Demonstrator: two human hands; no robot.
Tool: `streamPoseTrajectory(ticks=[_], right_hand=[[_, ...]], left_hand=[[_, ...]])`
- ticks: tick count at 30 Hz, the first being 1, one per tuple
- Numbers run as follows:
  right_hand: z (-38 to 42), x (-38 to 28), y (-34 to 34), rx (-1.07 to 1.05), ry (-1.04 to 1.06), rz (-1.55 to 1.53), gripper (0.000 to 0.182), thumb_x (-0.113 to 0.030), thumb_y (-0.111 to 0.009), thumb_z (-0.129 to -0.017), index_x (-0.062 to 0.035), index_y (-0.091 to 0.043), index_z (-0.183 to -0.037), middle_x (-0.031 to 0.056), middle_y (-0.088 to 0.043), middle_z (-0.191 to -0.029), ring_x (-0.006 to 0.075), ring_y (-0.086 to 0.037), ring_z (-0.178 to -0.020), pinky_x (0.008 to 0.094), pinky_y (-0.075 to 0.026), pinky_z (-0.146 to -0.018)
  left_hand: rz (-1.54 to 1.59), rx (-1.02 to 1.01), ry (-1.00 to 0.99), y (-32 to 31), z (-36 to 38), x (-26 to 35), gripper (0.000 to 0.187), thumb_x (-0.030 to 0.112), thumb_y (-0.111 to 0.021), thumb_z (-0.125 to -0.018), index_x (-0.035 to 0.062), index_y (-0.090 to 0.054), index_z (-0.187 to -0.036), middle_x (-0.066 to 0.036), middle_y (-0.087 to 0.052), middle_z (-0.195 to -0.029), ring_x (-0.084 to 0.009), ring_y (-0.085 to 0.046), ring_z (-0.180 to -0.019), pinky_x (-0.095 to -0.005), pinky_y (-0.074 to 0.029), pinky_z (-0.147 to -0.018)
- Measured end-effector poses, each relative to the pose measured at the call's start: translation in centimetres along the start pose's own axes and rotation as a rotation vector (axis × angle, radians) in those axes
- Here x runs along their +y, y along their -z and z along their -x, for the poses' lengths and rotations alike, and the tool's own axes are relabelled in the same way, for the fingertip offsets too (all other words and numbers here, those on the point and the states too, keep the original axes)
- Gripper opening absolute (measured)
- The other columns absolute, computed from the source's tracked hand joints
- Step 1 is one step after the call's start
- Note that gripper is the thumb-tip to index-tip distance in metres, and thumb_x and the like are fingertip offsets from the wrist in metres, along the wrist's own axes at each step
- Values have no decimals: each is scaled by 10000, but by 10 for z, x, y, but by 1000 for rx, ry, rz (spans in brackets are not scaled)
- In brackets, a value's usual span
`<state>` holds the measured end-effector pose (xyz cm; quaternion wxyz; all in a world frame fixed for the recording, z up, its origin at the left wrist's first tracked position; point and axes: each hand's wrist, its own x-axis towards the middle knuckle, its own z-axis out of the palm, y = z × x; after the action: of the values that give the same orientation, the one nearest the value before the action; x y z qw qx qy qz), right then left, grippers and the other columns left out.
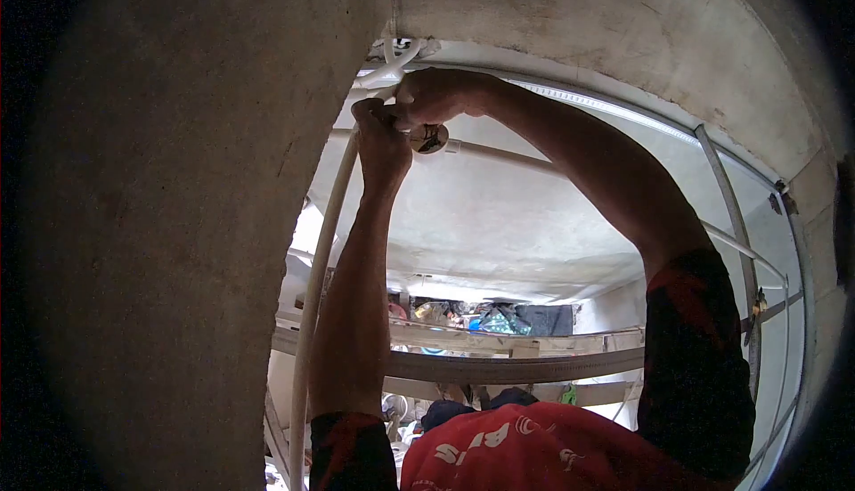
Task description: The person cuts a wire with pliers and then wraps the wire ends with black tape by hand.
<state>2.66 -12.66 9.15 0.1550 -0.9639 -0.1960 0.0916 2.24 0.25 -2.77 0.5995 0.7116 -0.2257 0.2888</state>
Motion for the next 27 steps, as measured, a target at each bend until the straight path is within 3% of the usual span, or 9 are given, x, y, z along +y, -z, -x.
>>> streamPoseTrajectory(ticks=[1, 5, 7, 10, 14, 16, 22, 25, 27], right_hand=[[4, -3, 4, -34, -51, -108, 358, -352, -677, -911, -5, -720, -991, 124, -694, -892, 251, -624, -811, 442, -485, -780], [-8, 9, 4, -64, -32, -39, 413, -395, -604, -959, 3, -716, -973, 138, -699, -884, 271, -617, -813, 463, -476, -800], [-14, 13, 6, -34, 151, 260, 460, -420, -528, -992, -2, -717, -958, 153, -703, -881, 286, -625, -803, 461, -482, -796], [-7, 17, 11, -31, 33, 318, 462, -413, -479, -1009, -22, -721, -966, 172, -709, -894, 302, -648, -810, 465, -492, -801], [-10, 29, 15, -71, 113, 331, 378, -348, -521, -989, -31, -725, -978, 168, -721, -920, 312, -673, -849, 470, -511, -808], [-20, 38, 7, -82, 291, 680, 300, -283, -569, -949, -29, -729, -965, 162, -730, -947, 323, -681, -871, 456, -531, -811], [19, -2, 18, 33, 51, 723, 319, -292, -628, -876, 3, -736, -929, 221, -713, -914, 363, -679, -867, 449, -559, -786], [22, 9, 11, 203, 199, 865, 344, -307, -671, -841, 23, -736, -914, 241, -703, -881, 380, -681, -874, 461, -565, -782], [21, 3, 11, 151, 132, 811, 346, -308, -671, -839, 24, -735, -910, 240, -702, -899, 367, -684, -889, 454, -566, -782]], left_hand=[[-1, 0, 1, 0, 0, 0, 274, 125, -560, -966, 25, -399, -1165, -215, -591, -984, -410, -604, -935, -521, -468, -833], [-122, 38, -65, -2, -1, 5, 318, 14, -567, -903, -19, -351, -1135, -269, -593, -1024, -435, -623, -928, -556, -461, -817], [-115, 10, -14, -4, 0, 14, 365, 13, -584, -887, -15, -337, -1154, -273, -578, -1043, -420, -630, -946, -547, -489, -796], [36, 41, 45, -10, 1, 17, 368, 67, -655, -874, -19, -395, -1119, -262, -579, -1043, -392, -648, -912, -510, -527, -754], [-117, -32, 12, -8, 0, 22, 337, 204, -707, -893, -15, -493, -1032, -223, -605, -977, -384, -663, -847, -510, -503, -794], [-206, -94, -27, -7, 0, 18, 295, 238, -710, -895, 4, -537, -945, -200, -629, -909, -376, -658, -828, -492, -506, -750], [-257, -63, -89, -15, 0, 7, 232, 223, -641, -933, 0, -585, -899, -186, -687, -843, -359, -668, -795, -471, -515, -728], [-212, -98, -31, -13, -2, 10, 230, 206, -624, -938, -19, -646, -893, -187, -712, -844, -328, -701, -782, -438, -539, -719], [-164, -105, 29, -10, 0, 14, 233, 209, -627, -936, -18, -671, -911, -186, -717, -836, -310, -713, -783, -420, -547, -719]])
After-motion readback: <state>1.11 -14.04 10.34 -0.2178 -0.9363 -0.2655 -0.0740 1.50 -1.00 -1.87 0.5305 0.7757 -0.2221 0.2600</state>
